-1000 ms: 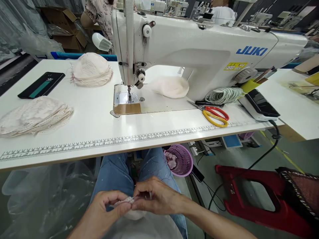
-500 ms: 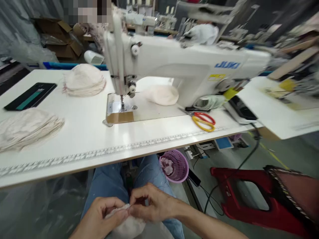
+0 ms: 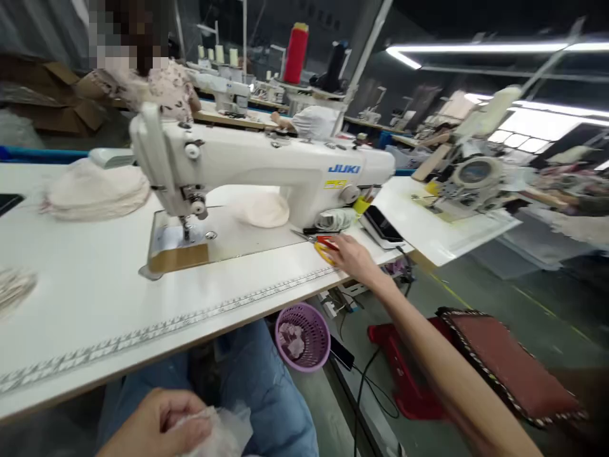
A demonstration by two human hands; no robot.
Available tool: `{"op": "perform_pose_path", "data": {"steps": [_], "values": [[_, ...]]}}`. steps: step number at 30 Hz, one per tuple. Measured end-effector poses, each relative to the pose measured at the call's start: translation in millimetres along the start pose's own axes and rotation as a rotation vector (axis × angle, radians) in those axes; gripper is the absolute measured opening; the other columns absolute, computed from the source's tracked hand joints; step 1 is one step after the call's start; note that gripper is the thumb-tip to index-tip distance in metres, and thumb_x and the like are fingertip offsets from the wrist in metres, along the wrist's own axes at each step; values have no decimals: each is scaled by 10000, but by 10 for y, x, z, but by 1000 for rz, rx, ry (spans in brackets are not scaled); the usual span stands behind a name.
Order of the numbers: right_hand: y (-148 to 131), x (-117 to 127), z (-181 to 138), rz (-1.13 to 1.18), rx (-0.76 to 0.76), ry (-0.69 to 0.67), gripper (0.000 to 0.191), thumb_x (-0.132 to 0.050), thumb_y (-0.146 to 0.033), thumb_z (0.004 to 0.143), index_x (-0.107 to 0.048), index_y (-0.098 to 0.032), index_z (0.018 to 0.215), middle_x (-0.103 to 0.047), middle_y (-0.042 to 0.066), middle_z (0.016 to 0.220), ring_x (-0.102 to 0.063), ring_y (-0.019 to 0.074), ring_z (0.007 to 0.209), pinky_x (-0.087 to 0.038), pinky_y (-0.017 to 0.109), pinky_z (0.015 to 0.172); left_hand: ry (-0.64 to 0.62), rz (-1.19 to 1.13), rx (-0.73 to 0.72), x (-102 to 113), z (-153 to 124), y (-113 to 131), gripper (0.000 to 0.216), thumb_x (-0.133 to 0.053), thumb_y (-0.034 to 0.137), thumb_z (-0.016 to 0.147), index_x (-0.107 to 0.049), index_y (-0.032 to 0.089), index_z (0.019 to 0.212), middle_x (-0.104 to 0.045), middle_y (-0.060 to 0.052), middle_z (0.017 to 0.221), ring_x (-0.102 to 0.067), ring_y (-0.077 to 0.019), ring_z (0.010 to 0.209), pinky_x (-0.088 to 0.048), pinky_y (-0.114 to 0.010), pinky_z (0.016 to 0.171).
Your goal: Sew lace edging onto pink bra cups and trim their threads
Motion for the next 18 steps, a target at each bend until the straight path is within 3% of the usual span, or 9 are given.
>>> {"op": "perform_pose_path", "data": {"steps": [3, 6, 10, 13, 14, 16, 18], "values": [[183, -219, 92, -60, -3, 15, 160, -440, -211, 865, -566, -138, 931, -611, 147, 879, -565, 257, 856, -441, 356, 733, 18, -19, 29, 52, -104, 155, 545, -652, 647, 628, -679, 105, 678, -422, 41, 516, -276, -81, 493, -198, -211, 466], [183, -289, 36, -73, 34, 5, 174, -448, -243, 849, -545, -135, 945, -589, 160, 884, -561, 275, 839, -438, 380, 724, 69, -46, 92, 88, -208, 251, 443, -681, 540, 643, -686, 98, 684, -428, 43, 513, -295, -82, 495, -200, -210, 469], [1, -161, -231, -67, 68, 37, 251, -453, -282, 856, -492, -160, 1072, -546, 154, 998, -560, 259, 805, -454, 382, 682, 96, -1, 149, 103, -296, 336, 347, -684, 446, 644, -709, 103, 690, -452, 35, 533, -328, -93, 519, -221, -208, 475], [-297, -35, -549, 83, 147, 70, 259, -505, -328, 864, -488, -187, 1080, -542, 118, 1018, -568, 229, 816, -482, 340, 664, 60, 18, 151, 103, -317, 368, 320, -663, 411, 663, -729, 101, 708, -484, 20, 541, -356, -101, 527, -240, -212, 483], [-422, -13, -662, 180, 168, 16, 262, -544, -332, 852, -497, -197, 1071, -555, 97, 988, -574, 213, 804, -490, 315, 645, 38, 16, 149, 100, -320, 371, 319, -656, 403, 669, -734, 97, 717, -493, 16, 536, -367, -104, 527, -249, -214, 488], [-691, -23, -876, 369, 182, -221, 273, -616, -313, 807, -525, -213, 1045, -578, 67, 955, -582, 194, 801, -503, 285, 649, 0, 14, 139, 88, -326, 363, 301, -645, 380, 680, -737, 96, 719, -507, 12, 527, -390, -109, 528, -267, -215, 498], [-942, -90, -1047, 454, 171, -440, 321, -677, -302, 748, -554, -214, 1031, -590, 67, 999, -591, 204, 868, -504, 294, 731, -20, 16, 130, 71, -337, 342, 266, -643, 354, 680, -737, 106, 706, -530, 8, 536, -413, -112, 537, -281, -213, 504]]}}
Point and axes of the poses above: each hand's wrist, its own z-axis towards the middle knuckle, its own x-axis out of the back of the hand, y = z × x, the point moved 1 cm from there along z, towards the middle knuckle
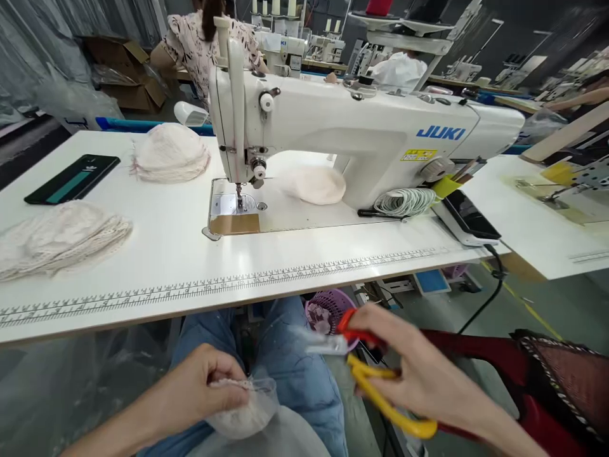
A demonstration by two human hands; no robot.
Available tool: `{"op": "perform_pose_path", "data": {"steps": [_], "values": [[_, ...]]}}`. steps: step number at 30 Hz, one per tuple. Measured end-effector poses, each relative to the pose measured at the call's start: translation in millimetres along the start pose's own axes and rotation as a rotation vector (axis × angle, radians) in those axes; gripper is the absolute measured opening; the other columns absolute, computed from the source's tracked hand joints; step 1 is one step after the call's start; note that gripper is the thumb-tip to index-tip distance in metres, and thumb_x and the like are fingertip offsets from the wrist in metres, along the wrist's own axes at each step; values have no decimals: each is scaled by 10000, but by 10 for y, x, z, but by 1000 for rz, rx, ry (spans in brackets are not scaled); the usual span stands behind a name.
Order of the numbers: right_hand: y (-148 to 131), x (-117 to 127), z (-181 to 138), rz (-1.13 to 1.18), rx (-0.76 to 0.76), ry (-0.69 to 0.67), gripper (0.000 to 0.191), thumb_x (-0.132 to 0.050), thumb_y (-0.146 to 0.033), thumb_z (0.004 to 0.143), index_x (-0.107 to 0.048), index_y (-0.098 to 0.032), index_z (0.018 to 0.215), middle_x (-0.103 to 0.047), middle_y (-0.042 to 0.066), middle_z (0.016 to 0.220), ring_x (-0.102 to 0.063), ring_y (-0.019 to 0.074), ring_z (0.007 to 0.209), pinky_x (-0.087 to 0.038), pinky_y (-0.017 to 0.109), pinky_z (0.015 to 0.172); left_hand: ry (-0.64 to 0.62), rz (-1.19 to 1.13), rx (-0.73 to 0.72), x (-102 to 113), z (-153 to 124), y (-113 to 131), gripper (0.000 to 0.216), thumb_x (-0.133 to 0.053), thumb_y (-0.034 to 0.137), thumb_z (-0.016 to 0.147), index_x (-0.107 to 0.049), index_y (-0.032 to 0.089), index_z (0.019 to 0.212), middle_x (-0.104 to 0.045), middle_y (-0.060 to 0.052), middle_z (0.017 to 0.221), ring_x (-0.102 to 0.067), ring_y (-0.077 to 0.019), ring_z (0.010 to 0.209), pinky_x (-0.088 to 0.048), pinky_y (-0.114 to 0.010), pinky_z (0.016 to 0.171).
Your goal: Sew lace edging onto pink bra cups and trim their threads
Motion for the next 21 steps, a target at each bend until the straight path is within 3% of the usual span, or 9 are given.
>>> {"op": "perform_pose_path", "data": {"steps": [3, 7, 21], "values": [[-155, -303, -3, 112, -28, -190, 418, -772, -355, 638, -588, -212, 985, -608, 51, 996, -585, 223, 929, -481, 290, 793, -21, -2, -4, -32, -27, -40, 239, -631, 335, 689, -740, 122, 696, -556, 5, 556, -429, -113, 545, -294, -211, 510], [-135, -536, 44, 177, -12, -276, 463, -778, -425, 615, -596, -202, 978, -614, 37, 959, -580, 215, 900, -462, 280, 768, 7, 41, 11, -77, -82, -80, 232, -616, 309, 673, -735, 110, 671, -480, 32, 508, -367, -94, 511, -243, -208, 478], [-147, -639, 36, 220, 31, -315, 439, -761, -433, 649, -592, -212, 989, -598, 8, 925, -567, 165, 808, -395, 246, 700, 40, 76, 24, -164, -119, -145, 239, -608, 316, 683, -717, 104, 675, -459, 41, 512, -364, -96, 517, -236, -207, 481]]}}
Point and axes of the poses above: each hand's wrist, its own z-axis towards the middle knuckle, its own x-axis out of the back of the hand, y = z × x, the point moved 1 cm from there along z, towards the middle knuckle
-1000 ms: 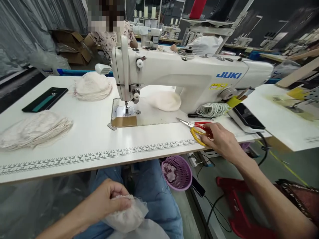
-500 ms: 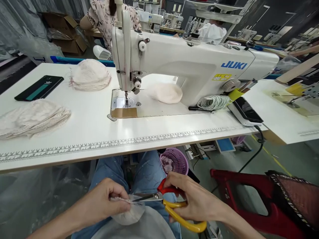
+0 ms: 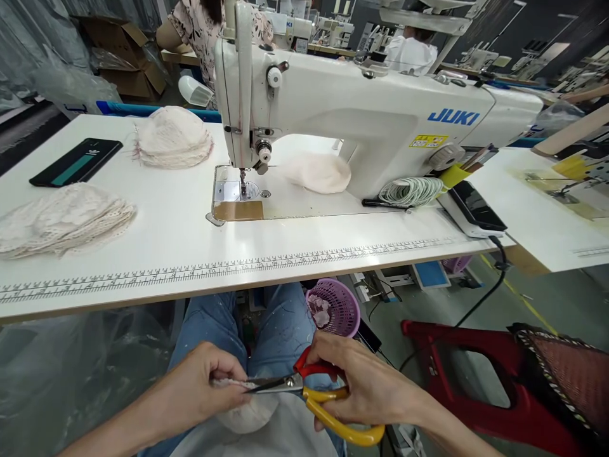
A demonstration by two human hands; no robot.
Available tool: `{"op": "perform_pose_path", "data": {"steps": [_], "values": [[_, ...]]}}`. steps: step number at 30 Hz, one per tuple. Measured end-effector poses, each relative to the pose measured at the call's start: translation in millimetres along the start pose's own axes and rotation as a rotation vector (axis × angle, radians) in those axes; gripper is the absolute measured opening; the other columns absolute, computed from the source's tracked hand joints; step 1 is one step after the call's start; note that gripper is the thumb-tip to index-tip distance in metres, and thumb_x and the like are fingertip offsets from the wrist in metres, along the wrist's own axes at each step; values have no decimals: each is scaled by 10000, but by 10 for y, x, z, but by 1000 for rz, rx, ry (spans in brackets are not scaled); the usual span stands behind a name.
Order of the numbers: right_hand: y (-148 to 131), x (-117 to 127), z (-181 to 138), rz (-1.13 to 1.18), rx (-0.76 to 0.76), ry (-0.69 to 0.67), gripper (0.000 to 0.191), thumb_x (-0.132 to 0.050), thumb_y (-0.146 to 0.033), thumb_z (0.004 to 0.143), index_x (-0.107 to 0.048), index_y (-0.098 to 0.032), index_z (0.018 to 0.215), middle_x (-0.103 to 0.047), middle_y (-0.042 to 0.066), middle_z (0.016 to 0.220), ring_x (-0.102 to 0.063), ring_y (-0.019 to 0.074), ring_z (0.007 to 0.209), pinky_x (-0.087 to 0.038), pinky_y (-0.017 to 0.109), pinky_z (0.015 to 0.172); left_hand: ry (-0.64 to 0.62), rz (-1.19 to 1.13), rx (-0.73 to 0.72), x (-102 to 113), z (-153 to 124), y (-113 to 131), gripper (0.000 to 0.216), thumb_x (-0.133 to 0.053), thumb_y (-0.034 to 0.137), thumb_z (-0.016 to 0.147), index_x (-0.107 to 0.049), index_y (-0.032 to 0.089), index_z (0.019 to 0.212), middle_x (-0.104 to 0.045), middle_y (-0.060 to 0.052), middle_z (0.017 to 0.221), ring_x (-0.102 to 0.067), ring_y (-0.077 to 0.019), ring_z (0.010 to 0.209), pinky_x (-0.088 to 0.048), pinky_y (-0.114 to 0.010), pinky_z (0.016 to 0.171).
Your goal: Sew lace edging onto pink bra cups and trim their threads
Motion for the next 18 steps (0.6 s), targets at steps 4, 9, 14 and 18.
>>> {"op": "perform_pose_path", "data": {"steps": [4, 9, 14, 18], "values": [[-12, 4, 11, -13, 1, -10, 417, -762, -435, 650, -594, -211, 959, -600, 0, 908, -560, 154, 775, -380, 238, 668, 4, 18, 13, 0, -15, 31, 242, -599, 315, 689, -720, 106, 671, -436, 44, 506, -349, -95, 514, -226, -214, 480], [-30, 0, -6, -48, -29, -24, 373, -757, -373, 673, -589, -219, 969, -591, 2, 916, -560, 165, 793, -384, 245, 687, -4, -12, 21, 6, -28, 63, 246, -603, 317, 690, -724, 103, 683, -431, 39, 506, -362, -103, 518, -241, -220, 488], [-41, 2, -22, -60, -31, -23, 379, -743, -360, 683, -584, -222, 998, -589, 10, 947, -568, 181, 842, -387, 257, 724, -8, -6, 32, -4, -33, 53, 252, -600, 325, 692, -719, 104, 676, -450, 37, 510, -364, -102, 516, -232, -216, 481], [-35, 3, -5, -63, -25, -28, 371, -743, -389, 690, -586, -223, 983, -586, 6, 935, -560, 173, 823, -380, 245, 698, 12, 25, 23, -4, -29, 53, 244, -603, 333, 697, -716, 117, 674, -428, 46, 511, -346, -98, 517, -223, -217, 480]]}}
Point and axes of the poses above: each hand's wrist, its own z-axis towards the middle knuckle, its own x-axis out of the back of the hand, y = z × x, the point moved 1 cm from there along z, towards the middle knuckle
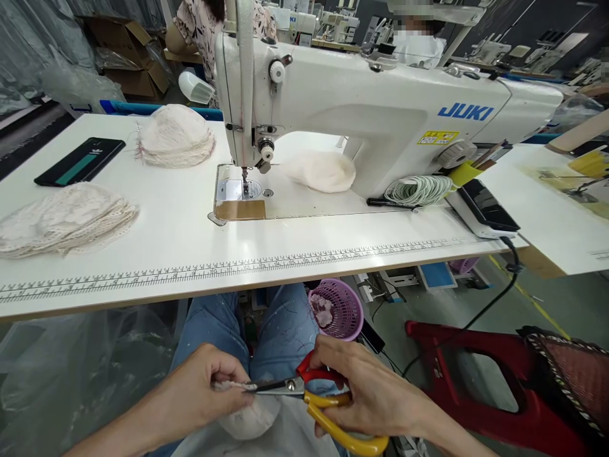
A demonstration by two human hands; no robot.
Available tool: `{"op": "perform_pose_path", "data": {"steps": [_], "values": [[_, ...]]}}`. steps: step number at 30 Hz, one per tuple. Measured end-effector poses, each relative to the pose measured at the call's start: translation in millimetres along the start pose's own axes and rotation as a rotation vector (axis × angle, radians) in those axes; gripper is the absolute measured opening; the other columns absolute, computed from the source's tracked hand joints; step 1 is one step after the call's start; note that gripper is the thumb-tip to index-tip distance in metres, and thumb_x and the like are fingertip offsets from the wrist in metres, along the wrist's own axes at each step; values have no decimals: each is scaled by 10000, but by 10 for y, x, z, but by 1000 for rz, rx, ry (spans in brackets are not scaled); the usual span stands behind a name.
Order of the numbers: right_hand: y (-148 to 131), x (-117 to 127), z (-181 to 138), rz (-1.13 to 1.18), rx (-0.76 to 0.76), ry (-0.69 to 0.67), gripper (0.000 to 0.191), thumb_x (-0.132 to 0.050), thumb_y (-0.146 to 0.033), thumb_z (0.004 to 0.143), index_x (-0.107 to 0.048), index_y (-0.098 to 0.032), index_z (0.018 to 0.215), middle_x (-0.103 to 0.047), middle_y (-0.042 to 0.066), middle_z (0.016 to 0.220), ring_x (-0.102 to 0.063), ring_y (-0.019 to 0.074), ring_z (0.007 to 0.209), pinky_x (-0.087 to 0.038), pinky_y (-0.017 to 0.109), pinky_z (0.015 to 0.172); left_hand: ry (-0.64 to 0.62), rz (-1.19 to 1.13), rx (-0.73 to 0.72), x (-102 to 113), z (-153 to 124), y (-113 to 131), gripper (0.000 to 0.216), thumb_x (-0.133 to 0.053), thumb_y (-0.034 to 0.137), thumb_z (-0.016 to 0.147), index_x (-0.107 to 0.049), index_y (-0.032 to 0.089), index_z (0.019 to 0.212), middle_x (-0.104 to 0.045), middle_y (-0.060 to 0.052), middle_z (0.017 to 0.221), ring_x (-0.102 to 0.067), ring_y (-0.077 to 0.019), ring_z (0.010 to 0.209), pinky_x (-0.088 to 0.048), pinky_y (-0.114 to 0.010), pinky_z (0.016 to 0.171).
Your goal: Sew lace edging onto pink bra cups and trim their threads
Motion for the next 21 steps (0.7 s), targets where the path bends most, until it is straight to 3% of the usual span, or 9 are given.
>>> {"op": "perform_pose_path", "data": {"steps": [3, 8, 15, 21], "values": [[2, -6, 12, -3, -5, -9, 415, -776, -425, 653, -594, -224, 966, -578, -6, 906, -548, 159, 772, -363, 231, 646, 7, 8, 7, 1, -2, 18, 237, -601, 330, 691, -711, 122, 665, -424, 48, 510, -347, -98, 518, -229, -214, 481], [26, -29, 5, -14, 3, -22, 303, -762, -299, 690, -601, -213, 933, -569, -18, 858, -538, 140, 738, -347, 212, 617, 8, 9, -1, 0, -9, 26, 224, -602, 328, 684, -684, 131, 615, -364, 60, 497, -326, -98, 521, -216, -218, 479], [17, -17, -13, 27, -27, -31, 407, -789, -393, 646, -584, -235, 960, -596, -15, 932, -565, 172, 822, -372, 236, 698, -11, -11, -2, -5, -21, 54, 209, -608, 318, 682, -629, 138, 579, -330, 66, 499, -302, -95, 523, -198, -225, 482], [-54, 5, 2, 26, -47, -35, 321, -742, -319, 698, -576, -249, 965, -597, -26, 932, -567, 161, 817, -374, 236, 708, -24, -11, -5, 2, -5, 53, 222, -614, 327, 693, -612, 150, 559, -277, 68, 513, -260, -94, 523, -162, -241, 480]]}}
Point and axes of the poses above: each hand's wrist, its own z-axis towards the middle knuckle, its own x-axis out of the back of the hand, y = z × x, the point moved 1 cm from there along z, towards the middle knuckle
